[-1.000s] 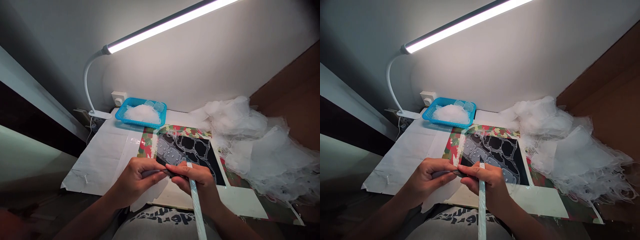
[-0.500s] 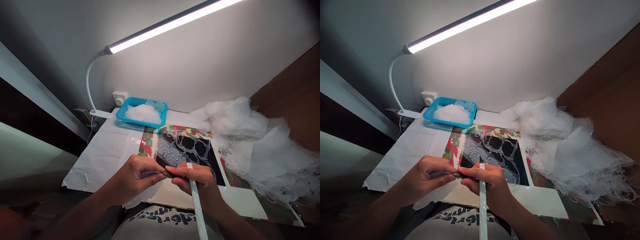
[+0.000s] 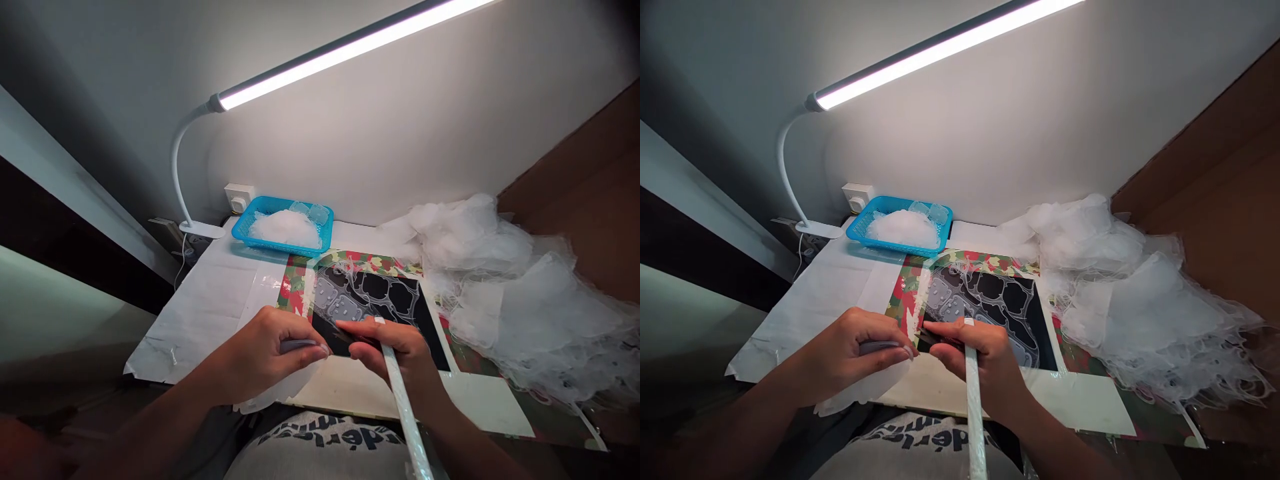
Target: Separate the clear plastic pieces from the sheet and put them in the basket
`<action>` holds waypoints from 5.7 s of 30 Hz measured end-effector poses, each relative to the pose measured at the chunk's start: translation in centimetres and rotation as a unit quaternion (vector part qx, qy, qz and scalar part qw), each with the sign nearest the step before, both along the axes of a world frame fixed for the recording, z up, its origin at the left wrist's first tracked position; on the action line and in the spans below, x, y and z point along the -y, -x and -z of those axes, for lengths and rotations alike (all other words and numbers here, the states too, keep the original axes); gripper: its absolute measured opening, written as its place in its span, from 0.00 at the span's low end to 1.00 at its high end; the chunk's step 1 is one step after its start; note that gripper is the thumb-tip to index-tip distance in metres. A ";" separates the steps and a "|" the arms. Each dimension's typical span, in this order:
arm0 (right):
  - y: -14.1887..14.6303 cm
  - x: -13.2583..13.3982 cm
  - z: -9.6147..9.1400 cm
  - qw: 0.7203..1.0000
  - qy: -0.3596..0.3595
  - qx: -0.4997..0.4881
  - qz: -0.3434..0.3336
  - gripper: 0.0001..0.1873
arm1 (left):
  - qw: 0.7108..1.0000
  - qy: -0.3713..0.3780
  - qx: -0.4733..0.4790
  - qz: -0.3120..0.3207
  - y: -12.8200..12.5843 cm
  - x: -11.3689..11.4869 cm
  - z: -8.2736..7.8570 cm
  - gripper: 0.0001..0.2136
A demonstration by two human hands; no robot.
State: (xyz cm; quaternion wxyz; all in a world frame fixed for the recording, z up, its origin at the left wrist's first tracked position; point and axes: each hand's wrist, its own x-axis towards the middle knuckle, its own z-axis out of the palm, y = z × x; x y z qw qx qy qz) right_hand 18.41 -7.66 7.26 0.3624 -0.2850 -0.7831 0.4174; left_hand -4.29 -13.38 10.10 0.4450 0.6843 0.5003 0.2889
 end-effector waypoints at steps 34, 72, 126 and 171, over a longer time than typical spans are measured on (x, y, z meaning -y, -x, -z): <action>1.3 1.6 1.3 0.997 -0.018 -0.068 0.029 0.13 | 0.989 -0.033 0.108 -0.092 -1.3 0.6 1.6 0.09; 16.0 -1.9 11.1 0.982 0.074 0.135 -0.106 0.19 | 0.918 -0.122 0.184 -0.329 10.2 -10.1 -1.2 0.11; -9.0 -3.6 10.4 0.989 0.020 0.104 0.108 0.09 | 0.871 -0.325 -0.275 0.245 -7.0 -9.0 14.9 0.24; -10.7 -3.5 8.3 0.960 0.135 0.005 0.244 0.13 | 0.999 0.015 0.000 0.031 -12.9 -13.9 12.2 0.18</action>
